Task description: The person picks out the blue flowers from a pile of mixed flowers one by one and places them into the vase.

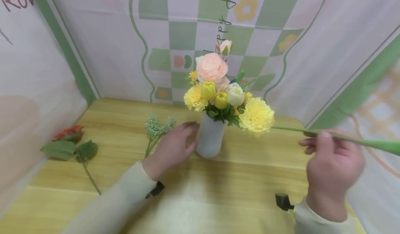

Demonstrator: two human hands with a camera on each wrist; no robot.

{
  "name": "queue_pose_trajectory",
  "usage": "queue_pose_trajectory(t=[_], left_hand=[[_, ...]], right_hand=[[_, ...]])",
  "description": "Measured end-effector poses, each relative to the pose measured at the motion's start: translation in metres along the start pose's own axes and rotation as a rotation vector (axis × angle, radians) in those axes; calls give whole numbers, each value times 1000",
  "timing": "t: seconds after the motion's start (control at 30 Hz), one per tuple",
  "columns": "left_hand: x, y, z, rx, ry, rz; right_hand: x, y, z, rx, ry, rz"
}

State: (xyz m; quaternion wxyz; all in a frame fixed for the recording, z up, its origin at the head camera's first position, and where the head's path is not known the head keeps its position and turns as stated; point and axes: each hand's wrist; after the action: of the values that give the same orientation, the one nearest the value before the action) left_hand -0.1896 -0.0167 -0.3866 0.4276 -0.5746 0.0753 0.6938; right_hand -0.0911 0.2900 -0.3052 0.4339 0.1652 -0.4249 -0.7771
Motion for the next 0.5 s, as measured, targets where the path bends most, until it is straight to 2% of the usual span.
queue_pose_trajectory(t=[0.07, 0.1, 0.17, 0.2, 0.3, 0.5], left_hand=[[2, 3, 1, -5, 39, -2], [3, 3, 1, -2, 47, -7], [5, 4, 2, 5, 56, -21], [5, 5, 2, 15, 52, -27], [7, 7, 4, 36, 55, -45], [10, 9, 6, 26, 74, -100]], right_hand=[[2, -12, 1, 134, 99, -219], [5, -17, -1, 206, 150, -265], [16, -23, -6, 234, 237, -305], [22, -25, -8, 220, 253, -265], [41, -27, -10, 103, 270, -149], [61, -25, -13, -128, 239, -141]])
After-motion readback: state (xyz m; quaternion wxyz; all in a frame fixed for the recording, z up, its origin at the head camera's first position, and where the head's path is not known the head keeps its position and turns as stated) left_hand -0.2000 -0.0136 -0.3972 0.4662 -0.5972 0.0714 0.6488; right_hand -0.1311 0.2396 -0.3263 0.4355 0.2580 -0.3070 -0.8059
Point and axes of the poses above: each hand's wrist, its own z-axis towards the middle knuckle, its own x-axis out of the palm, y = z × x, and after that the axes turned 8 degrees about y, right-handed
